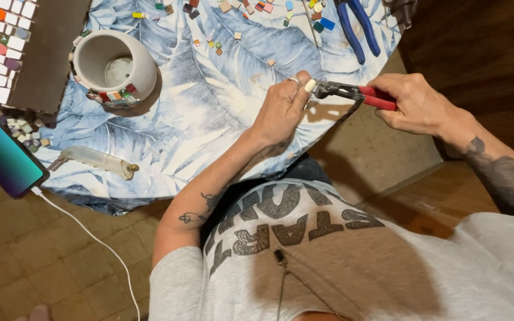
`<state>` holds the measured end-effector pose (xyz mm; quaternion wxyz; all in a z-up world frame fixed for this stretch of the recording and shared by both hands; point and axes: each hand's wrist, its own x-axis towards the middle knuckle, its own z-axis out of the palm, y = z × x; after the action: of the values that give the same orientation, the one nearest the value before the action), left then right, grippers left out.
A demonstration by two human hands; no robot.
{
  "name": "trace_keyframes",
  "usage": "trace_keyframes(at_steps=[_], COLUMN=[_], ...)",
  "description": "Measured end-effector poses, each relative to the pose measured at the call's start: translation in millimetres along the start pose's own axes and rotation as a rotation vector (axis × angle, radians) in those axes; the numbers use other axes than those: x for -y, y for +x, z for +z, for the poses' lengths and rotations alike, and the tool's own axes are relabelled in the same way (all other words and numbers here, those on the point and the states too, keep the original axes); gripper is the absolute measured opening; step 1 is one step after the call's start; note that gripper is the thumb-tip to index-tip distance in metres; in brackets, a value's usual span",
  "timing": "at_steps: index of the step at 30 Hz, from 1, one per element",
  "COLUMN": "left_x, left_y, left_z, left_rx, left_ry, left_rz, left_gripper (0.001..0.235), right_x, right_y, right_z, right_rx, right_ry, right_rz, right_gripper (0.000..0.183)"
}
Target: The person is decorating a ceramic mug by gluing small, colorful mosaic tiles onto its surface in a pattern.
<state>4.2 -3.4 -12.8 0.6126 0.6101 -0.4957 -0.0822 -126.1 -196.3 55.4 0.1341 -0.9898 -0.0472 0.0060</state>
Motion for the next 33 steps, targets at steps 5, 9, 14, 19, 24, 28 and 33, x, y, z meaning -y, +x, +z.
trace_keyframes(at_steps=[5, 9, 14, 19, 24, 28, 33], left_x=[-3, -13, -4, -10, -21, -31, -44], left_y=[1, 1, 0, 1, 3, -8, -36], left_z=[-1, -6, -2, -5, -14, -30, -44], left_rx=[0.003, 0.005, 0.0, 0.008, -0.036, -0.082, -0.076], left_ry=[0.006, 0.022, 0.014, -0.048, -0.088, -0.034, -0.001], left_rz=[0.018, 0.058, 0.077, 0.013, 0.059, 0.057, -0.12], left_gripper=[0.026, 0.029, 0.026, 0.028, 0.036, 0.033, 0.026], right_x=[1, 1, 1, -9, -32, -17, -4], right_y=[1, 0, 0, 1, 26, 61, 81], right_z=[-2, -1, 2, 12, 36, 41, 50], right_rx=[0.019, 0.033, 0.035, 0.009, -0.364, -0.513, -0.655], right_ry=[-0.024, -0.036, -0.039, 0.002, -0.166, -0.404, -0.47], right_rz=[-0.01, -0.015, -0.004, 0.015, 0.008, 0.237, 0.255], right_gripper=[0.04, 0.046, 0.045, 0.034, 0.028, 0.05, 0.065])
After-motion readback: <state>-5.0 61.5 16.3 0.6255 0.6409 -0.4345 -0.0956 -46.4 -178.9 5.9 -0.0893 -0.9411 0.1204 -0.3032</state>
